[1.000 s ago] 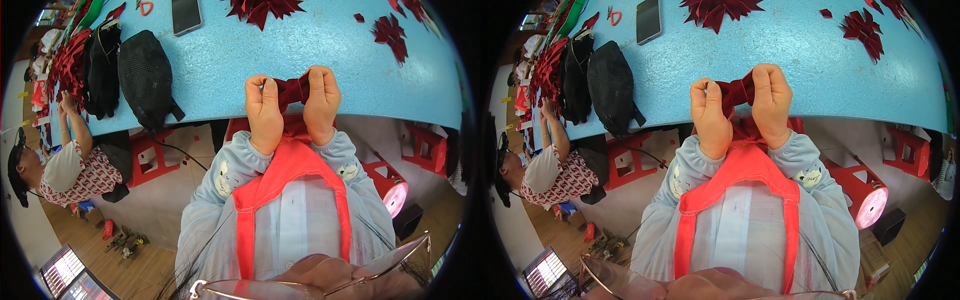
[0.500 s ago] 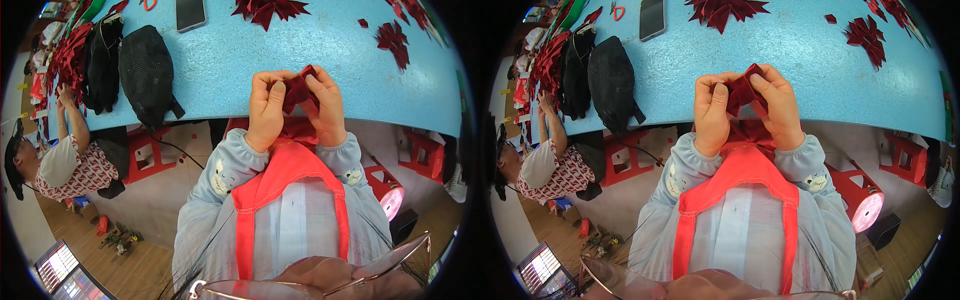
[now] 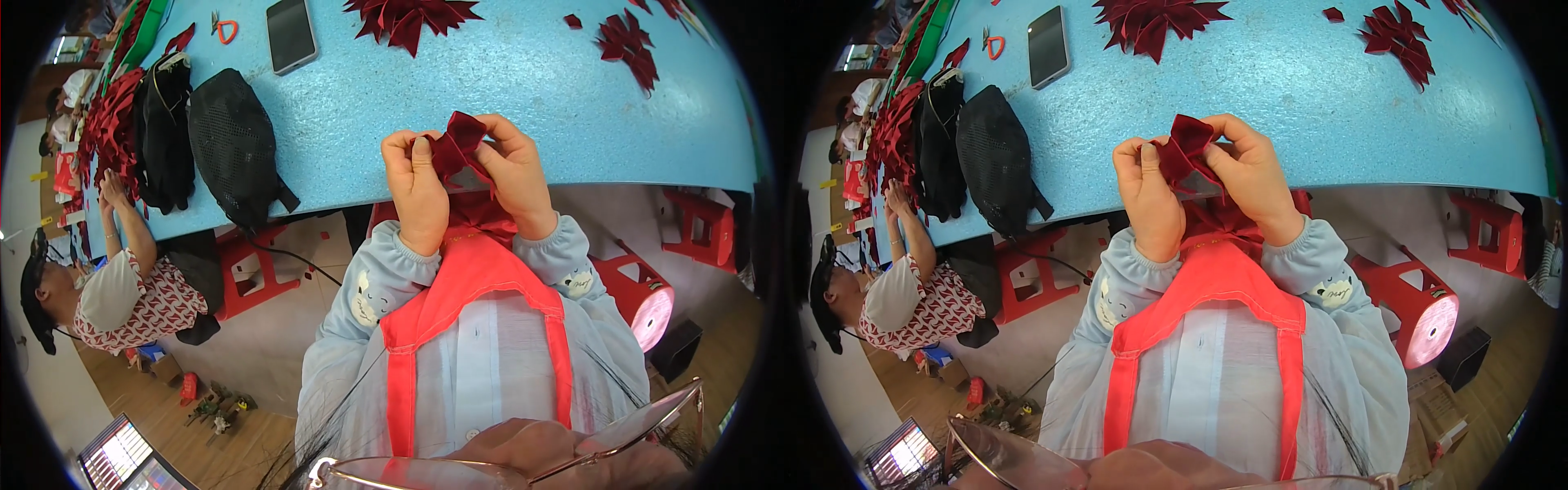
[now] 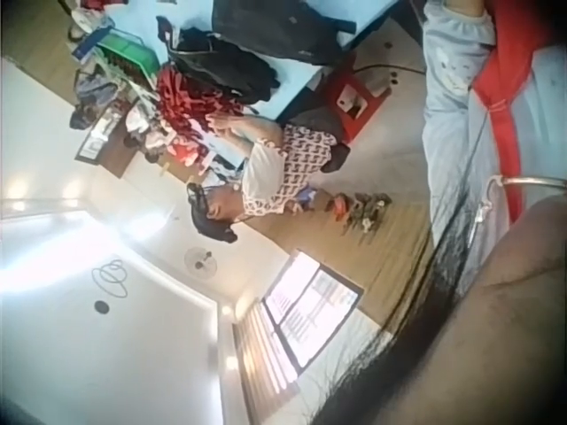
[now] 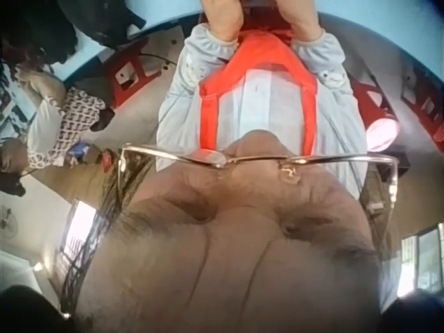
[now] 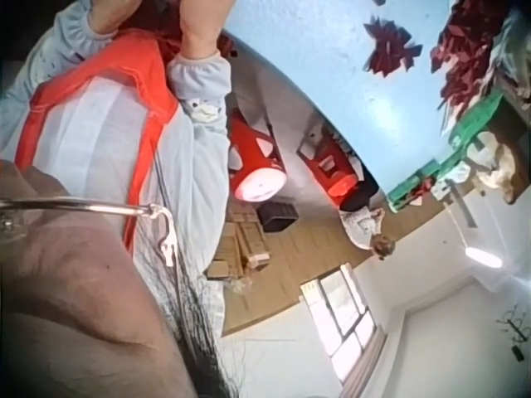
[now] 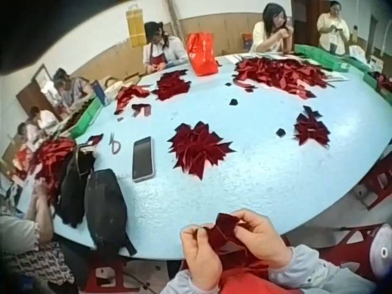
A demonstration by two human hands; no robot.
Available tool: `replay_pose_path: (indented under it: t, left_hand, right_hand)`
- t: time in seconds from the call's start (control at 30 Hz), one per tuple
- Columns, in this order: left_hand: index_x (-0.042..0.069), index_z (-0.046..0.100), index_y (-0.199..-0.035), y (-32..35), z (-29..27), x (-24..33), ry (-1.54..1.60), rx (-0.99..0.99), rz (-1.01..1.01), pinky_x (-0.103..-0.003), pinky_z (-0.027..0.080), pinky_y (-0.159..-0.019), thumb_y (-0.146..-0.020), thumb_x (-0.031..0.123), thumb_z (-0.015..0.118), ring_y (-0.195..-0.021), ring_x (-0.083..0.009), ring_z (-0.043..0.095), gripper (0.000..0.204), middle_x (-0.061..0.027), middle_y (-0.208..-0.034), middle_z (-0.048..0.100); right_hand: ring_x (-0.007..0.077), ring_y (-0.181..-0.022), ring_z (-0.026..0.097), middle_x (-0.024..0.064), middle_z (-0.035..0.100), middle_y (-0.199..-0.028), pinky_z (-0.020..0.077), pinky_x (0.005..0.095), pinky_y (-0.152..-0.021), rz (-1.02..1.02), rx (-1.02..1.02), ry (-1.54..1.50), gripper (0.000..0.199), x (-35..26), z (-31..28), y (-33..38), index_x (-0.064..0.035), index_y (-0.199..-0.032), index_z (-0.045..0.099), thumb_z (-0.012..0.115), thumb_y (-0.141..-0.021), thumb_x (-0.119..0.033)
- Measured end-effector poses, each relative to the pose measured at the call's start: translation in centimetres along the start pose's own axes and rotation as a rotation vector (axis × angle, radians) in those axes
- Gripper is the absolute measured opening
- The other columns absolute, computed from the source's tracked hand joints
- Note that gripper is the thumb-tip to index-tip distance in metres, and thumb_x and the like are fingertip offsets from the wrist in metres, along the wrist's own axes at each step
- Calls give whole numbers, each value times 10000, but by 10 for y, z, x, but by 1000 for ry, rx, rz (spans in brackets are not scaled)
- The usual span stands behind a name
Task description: The person is folding and assembling small pieces of red fabric into decorative bow or flower shapes at a factory workbench.
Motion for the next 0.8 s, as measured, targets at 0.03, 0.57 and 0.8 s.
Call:
replay_pose_path:
  t: [0.03,0.57,0.8]
  left_hand:
    - [34,410,-980,1,0,1,-69,-4,14,-237,419,-785,-946,62,399,-852,-112,503,46,-68,-929,539]
    - [24,426,-957,3,0,-3,-266,-15,159,-240,424,-770,-929,40,434,-823,-121,513,33,-71,-897,541]
    - [19,446,-961,6,1,-2,-308,-31,220,-243,442,-717,-921,31,452,-797,-116,526,42,-69,-876,553]
  right_hand:
    - [95,-892,563,56,592,-998,453,226,-780,12,-4,47,266,1,-1,0,20,-1114,514,495,-849,-8]
    - [75,-820,561,27,600,-929,460,213,-727,-18,-40,-116,182,3,-9,4,10,-1038,558,528,-867,-45]
    - [67,-824,551,20,596,-935,452,202,-718,-131,-23,29,195,6,-10,4,-6,-1062,551,521,-874,-48]
Point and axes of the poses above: each hand's wrist, its own y-axis away from the middle knuckle, its own z-axis out of the palm, x = y × z, the point moved 1 cm from there along -y, towards the middle knuckle
